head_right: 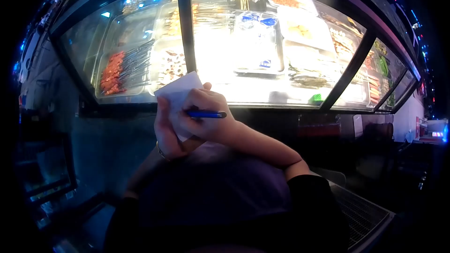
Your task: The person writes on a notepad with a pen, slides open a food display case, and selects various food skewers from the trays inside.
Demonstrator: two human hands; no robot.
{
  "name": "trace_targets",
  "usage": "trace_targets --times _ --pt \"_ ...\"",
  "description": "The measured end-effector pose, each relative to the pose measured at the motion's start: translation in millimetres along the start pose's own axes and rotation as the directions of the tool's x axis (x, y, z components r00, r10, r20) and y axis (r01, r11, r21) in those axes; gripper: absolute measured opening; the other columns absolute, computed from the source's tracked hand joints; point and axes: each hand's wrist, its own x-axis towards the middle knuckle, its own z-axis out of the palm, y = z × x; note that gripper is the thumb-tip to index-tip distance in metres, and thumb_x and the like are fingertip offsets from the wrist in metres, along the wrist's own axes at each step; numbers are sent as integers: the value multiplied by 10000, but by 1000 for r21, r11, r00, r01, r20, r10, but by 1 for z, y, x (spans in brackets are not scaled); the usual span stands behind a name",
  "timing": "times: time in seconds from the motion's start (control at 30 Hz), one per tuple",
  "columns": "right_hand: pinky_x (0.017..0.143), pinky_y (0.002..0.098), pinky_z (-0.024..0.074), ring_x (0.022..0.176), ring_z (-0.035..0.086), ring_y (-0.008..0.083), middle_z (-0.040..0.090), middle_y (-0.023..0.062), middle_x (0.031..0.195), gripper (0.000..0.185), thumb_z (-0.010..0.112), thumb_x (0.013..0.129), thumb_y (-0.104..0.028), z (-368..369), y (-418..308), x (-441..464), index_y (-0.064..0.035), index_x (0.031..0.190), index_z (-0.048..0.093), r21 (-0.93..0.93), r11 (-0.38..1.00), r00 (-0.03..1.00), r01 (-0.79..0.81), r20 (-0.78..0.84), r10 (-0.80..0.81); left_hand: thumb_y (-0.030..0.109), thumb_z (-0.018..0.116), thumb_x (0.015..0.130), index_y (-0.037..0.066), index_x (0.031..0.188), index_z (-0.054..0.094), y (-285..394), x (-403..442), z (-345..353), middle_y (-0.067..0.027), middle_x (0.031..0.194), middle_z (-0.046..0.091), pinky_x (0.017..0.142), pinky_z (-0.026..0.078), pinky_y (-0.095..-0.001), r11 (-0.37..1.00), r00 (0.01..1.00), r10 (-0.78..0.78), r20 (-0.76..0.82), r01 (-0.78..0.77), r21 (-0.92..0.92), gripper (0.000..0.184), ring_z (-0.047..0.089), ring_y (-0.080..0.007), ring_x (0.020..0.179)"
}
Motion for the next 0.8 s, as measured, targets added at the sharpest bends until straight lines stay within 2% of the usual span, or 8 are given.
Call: trace_targets --times 0.27,0.33,0.43,0.53,0.6,0.7,0.77,0.8 --pt "469 303 461 519 611 223 584 70 610 248 749 746 -122 4 -2 0 -94 733 503 8 1000 1000 -1 4 1 700 493 851 -31 1421 276 0 -3 9 -195 1356 429 1047 382 -434 997 997 56 -47 -54 48 952 451 -298 1258" --pt "470 302 462 520 613 222 585 70 608 249 749 748 -124 4 -4 0 -95 730 503 5 1000 1000 -3 7 3 702 494 849 -26 1426 264 1 -4 10 -197 1362 418 1049 378 -444 998 998 59 -35 -58 11 957 442 -306 1265" --pt "471 299 463 523 615 221 585 68 607 248 749 750 -127 4 -5 0 -96 731 504 -1 1000 1000 0 2 0 702 492 849 -21 1436 240 4 -6 8 -201 1369 406 1051 374 -454 992 996 43 84 -33 -119 965 433 -311 1273" --pt "469 296 460 523 614 218 585 66 605 245 748 753 -130 18 26 -23 -98 737 505 81 989 990 -126 67 121 701 492 850 -19 1441 229 4 -6 7 -203 1379 393 1053 371 -461 996 997 33 66 -27 -83 968 428 -314 1278" --pt "466 292 456 520 610 213 583 63 604 242 746 757 -130 18 26 -23 -100 741 506 109 985 989 -134 70 127 699 491 851 -17 1442 229 1 -5 3 -204 1384 388 1054 370 -461 999 999 40 31 -39 -33 965 423 -315 1283" --pt "460 287 448 513 601 199 577 58 602 238 743 763 -127 6 -5 0 -101 745 507 60 998 1000 -16 16 15 697 485 855 -13 1446 222 0 -4 -2 -207 1393 382 1061 364 -455 998 998 55 -6 -55 -3 960 417 -317 1291" --pt "458 286 445 509 596 191 573 55 602 240 743 765 -126 6 -4 -1 -102 745 505 48 998 999 -30 34 28 697 480 858 -10 1448 216 -1 -4 -6 -209 1400 378 1066 359 -449 998 997 66 -31 -66 7 958 413 -318 1296" --pt "457 286 444 507 594 188 571 54 602 241 743 765 -125 6 -3 -1 -102 744 504 53 998 998 -43 43 41 695 478 861 -9 1449 214 -3 -2 -14 -210 1400 381 1070 356 -445 987 1000 19 6 -17 -158 955 412 -318 1298"
